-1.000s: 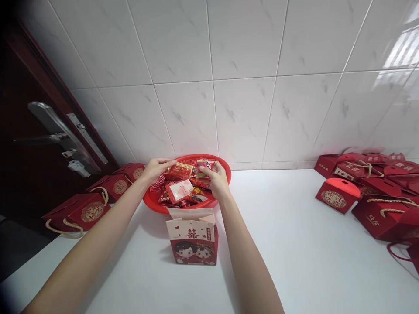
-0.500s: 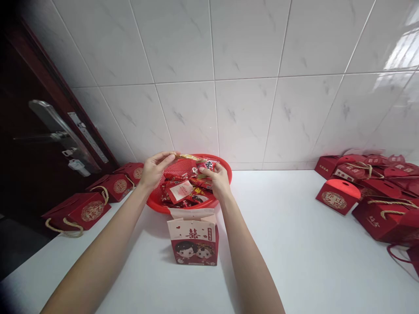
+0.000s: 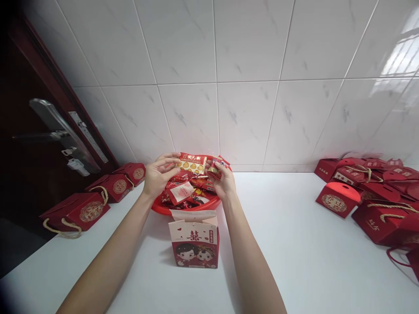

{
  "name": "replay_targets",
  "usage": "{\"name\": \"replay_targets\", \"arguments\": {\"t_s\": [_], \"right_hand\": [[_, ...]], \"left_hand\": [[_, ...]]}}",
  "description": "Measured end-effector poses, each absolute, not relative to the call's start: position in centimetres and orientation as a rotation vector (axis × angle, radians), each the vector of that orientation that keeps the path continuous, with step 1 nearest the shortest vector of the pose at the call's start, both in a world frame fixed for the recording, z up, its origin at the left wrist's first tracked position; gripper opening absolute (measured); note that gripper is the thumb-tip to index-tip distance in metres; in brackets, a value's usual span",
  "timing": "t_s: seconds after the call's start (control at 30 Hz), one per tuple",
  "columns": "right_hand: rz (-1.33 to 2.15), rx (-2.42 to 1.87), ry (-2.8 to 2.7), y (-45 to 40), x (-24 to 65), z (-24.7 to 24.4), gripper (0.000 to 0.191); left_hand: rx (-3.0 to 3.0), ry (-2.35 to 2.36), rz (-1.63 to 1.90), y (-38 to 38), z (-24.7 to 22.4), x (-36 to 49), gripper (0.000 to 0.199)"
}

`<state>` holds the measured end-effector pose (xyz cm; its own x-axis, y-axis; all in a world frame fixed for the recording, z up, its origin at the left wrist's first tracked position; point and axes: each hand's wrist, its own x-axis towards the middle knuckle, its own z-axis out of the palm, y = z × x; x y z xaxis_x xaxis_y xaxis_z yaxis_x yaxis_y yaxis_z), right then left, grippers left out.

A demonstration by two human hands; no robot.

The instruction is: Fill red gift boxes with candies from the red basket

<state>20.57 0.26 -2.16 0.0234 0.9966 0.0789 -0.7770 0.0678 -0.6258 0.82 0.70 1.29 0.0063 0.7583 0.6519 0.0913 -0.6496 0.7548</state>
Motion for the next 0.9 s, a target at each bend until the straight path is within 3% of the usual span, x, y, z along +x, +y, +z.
{"name": "replay_targets", "arguments": {"t_s": [0.3, 0.57, 0.9], "right_hand": [[1.45, -0.54, -0.845, -0.9, 20.1, -1.8, 0.031], [1.413, -0.587, -0.937, -1.9, 19.9, -1.1, 0.036], [1.406, -0.585, -1.007, -1.9, 19.8, -1.3, 0.036]], "left_hand": [[1.765, 0.85, 1.617, 0.1, 1.7, 0.8, 0.014], [1.53, 0.791, 1.573, 0.1, 1.7, 0.9, 0.051], [1.67, 0.909, 1.283, 0.3, 2.2, -0.7, 0.059]]}}
